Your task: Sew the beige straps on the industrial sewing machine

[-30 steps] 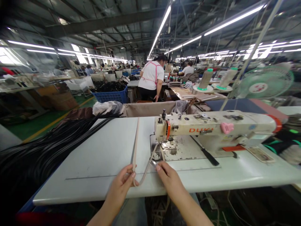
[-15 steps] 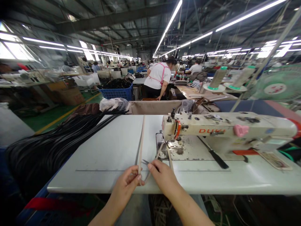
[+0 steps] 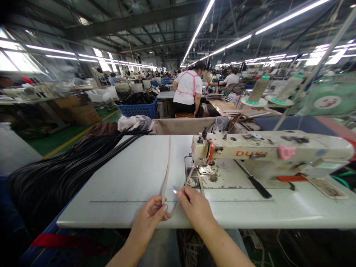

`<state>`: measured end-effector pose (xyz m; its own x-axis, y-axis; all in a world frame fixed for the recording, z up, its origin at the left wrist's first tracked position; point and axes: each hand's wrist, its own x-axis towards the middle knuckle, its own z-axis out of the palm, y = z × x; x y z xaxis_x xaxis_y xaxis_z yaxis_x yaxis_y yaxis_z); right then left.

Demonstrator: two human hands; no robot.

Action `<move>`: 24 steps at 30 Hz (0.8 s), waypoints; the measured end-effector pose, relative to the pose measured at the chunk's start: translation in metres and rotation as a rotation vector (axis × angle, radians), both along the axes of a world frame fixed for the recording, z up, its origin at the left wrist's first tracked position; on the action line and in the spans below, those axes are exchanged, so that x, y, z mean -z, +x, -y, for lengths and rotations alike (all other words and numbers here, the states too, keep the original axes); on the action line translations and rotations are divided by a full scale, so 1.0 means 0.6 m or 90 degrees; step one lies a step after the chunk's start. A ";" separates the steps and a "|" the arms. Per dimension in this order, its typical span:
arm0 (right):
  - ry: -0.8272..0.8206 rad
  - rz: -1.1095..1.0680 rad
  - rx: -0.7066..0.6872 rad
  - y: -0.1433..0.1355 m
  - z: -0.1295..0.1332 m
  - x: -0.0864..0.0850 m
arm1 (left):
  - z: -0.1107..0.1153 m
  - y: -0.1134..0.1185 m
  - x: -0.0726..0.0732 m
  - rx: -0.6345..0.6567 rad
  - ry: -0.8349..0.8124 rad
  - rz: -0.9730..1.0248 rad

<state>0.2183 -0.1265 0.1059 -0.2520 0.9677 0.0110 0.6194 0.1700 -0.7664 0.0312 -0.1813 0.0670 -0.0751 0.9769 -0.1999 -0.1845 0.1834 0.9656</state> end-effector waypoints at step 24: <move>0.083 0.150 -0.040 -0.009 0.018 0.000 | -0.003 0.004 -0.010 0.114 -0.066 0.123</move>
